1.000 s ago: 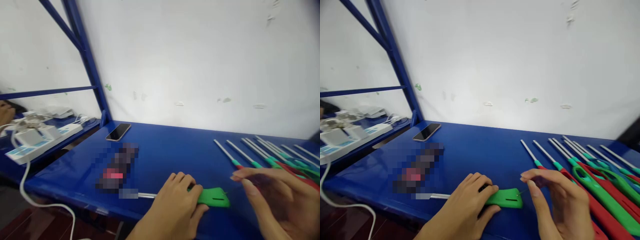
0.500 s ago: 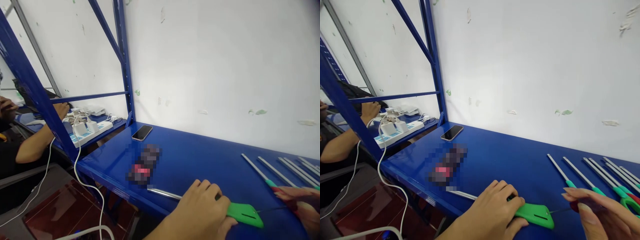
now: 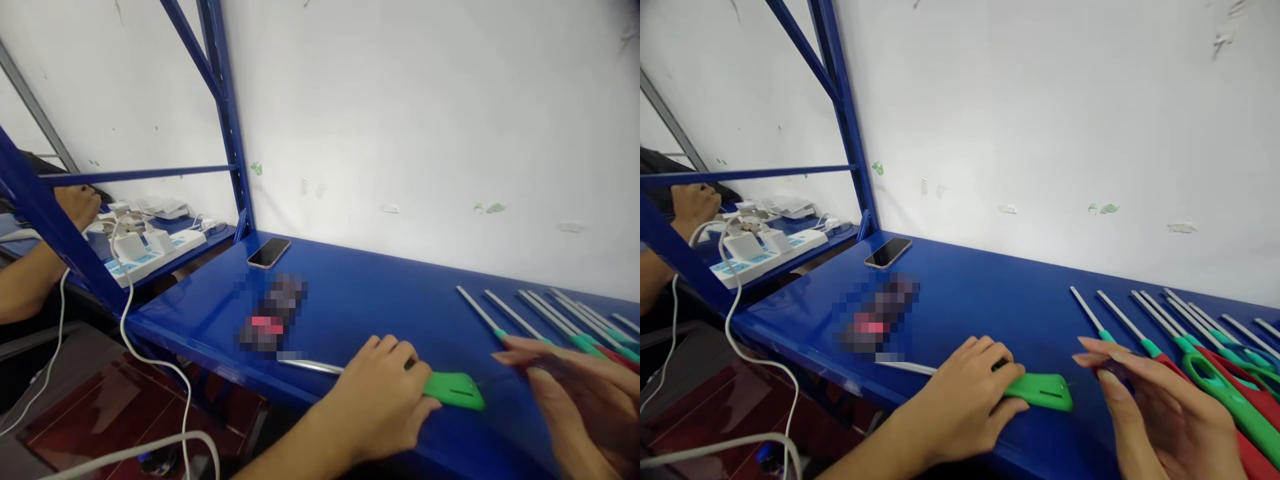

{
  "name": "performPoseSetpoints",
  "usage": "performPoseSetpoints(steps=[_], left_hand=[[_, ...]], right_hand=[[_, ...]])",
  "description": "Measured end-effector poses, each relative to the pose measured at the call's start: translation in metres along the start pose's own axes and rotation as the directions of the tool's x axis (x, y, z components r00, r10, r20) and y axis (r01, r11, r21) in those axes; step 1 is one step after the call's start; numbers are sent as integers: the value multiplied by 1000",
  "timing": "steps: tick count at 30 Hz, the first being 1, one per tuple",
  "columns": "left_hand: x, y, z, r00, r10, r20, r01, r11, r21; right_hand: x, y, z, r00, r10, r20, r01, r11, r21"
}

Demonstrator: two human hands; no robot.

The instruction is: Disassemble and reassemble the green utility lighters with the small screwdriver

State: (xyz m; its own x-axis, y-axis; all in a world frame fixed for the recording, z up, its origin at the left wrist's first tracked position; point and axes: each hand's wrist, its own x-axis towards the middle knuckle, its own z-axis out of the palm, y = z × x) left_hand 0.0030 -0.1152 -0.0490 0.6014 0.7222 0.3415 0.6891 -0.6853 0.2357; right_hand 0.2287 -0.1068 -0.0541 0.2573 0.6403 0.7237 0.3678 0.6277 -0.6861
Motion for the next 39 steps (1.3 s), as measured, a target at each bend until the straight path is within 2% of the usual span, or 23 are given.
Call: performPoseSetpoints(steps=[3, 6, 8, 12, 14, 18, 23, 25, 27, 28, 30, 32, 33, 35, 39], left_hand=[[1, 1, -1, 1000, -13, 3, 13, 1000, -9], [0, 1, 0, 999, -32, -6, 32, 999, -24], [0, 0, 2, 999, -35, -16, 34, 999, -37], [3, -5, 9, 1000, -17, -24, 16, 998, -66], [4, -8, 11, 1000, -8, -23, 6, 997, -73], [5, -9, 12, 1000, 6, -28, -8, 998, -67], [3, -10, 13, 998, 27, -49, -30, 998, -54], [3, -11, 13, 998, 28, -59, -31, 998, -50], [4, -11, 14, 997, 26, -66, -30, 998, -53], [5, -11, 14, 997, 28, -67, -32, 998, -57], [5, -12, 14, 997, 33, -66, -37, 997, -61], [6, -12, 15, 998, 35, -59, -39, 998, -57], [6, -12, 15, 998, 35, -59, -38, 998, -53], [5, -12, 15, 998, 33, -53, -36, 998, -47], [4, -12, 14, 999, 28, -38, -31, 998, -59]], right_hand=[[4, 0, 1, 995, -102, -7, 102, 990, 95], [5, -2, 3, 969, -219, -113, 225, 973, 44], [2, -5, 6, 965, -243, -99, 246, 969, 23], [-2, -9, 9, 987, -155, 33, 153, 987, 49], [-2, -8, 8, 986, -147, 77, 145, 989, 34], [-1, -4, 8, 978, -210, 18, 209, 977, 39], [0, -5, 9, 989, -85, 120, 68, 987, 142], [5, -11, 2, 992, -63, 111, 39, 977, 208], [12, -19, -10, 991, 28, 131, -57, 973, 226], [16, -23, -17, 977, 105, 186, -137, 976, 167], [21, -30, -31, 894, 270, 358, -248, 963, -107], [22, -32, -37, 791, 389, 473, -227, 903, -364], [21, -31, -37, 761, 424, 491, -202, 874, -442], [16, -27, -32, 744, 457, 488, -173, 836, -520], [9, -16, -16, 739, 462, 490, -143, 818, -557]])
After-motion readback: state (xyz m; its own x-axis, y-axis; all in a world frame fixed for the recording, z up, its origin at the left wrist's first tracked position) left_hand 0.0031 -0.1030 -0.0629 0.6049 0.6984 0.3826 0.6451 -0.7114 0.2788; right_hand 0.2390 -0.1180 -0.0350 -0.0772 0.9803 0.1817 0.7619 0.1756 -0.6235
